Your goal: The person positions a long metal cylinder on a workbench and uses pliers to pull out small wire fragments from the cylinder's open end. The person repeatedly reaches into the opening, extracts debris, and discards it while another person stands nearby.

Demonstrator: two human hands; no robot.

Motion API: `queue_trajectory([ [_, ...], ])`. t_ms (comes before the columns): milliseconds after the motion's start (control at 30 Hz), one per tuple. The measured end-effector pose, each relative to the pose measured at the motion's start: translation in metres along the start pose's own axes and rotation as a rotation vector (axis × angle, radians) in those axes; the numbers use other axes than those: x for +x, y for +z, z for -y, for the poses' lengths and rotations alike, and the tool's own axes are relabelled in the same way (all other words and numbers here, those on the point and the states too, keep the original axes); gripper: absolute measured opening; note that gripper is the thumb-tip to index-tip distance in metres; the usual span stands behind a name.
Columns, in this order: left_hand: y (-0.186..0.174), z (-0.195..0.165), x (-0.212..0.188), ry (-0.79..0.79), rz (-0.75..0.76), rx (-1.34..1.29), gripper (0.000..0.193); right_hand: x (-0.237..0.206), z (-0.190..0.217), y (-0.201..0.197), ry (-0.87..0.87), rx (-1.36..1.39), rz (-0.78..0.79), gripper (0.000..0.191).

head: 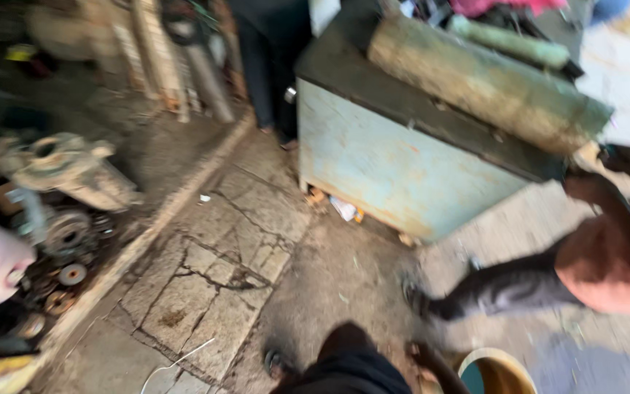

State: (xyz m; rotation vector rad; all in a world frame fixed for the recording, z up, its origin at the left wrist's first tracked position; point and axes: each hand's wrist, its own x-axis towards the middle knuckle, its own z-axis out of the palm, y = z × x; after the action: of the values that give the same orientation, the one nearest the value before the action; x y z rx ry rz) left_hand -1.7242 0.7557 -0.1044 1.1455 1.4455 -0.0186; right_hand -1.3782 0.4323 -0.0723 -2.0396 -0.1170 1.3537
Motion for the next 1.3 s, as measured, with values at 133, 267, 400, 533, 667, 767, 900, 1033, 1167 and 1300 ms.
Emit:
queue_trajectory([
  [133,-0.014,-0.082,0.056,0.095,0.045,0.071,0.023,0.002,0.035,0.020,-0.032,0.158,-0.102,0.022],
  [267,0.017,-0.170,0.096,0.221,0.140,0.042,0.024,0.018,0.047,0.021,0.003,0.305,-0.154,0.022],
  [400,0.077,-0.251,0.132,0.344,0.274,0.022,0.025,0.050,0.050,-0.006,0.146,0.428,-0.200,0.023],
  [533,0.147,-0.343,0.172,0.595,0.401,0.029,0.026,0.090,0.069,-0.057,0.313,0.488,-0.252,0.024],
  [667,0.211,-0.464,0.207,0.819,0.432,0.071,0.028,0.131,0.116,-0.133,0.095,0.440,-0.288,0.023],
  [767,0.254,-0.563,0.217,0.892,0.483,0.132,0.041,0.153,0.148,-0.185,-0.093,0.363,-0.412,0.026],
  [900,0.316,-0.684,0.214,1.050,0.562,-0.027,0.045,0.169,0.177,-0.226,-0.263,0.325,-0.528,0.029],
  [1033,0.382,-0.777,0.215,0.975,0.675,0.022,0.057,0.191,0.194,-0.237,-0.192,0.285,-0.586,0.033],
  [1167,0.439,-0.825,0.229,0.720,0.790,0.233,0.073,0.190,0.230,-0.241,-0.441,0.543,-0.540,0.039],
  [1300,0.468,-0.838,0.243,0.289,0.968,0.073,0.076,0.148,0.299,-0.263,-0.420,0.593,-0.540,0.040],
])
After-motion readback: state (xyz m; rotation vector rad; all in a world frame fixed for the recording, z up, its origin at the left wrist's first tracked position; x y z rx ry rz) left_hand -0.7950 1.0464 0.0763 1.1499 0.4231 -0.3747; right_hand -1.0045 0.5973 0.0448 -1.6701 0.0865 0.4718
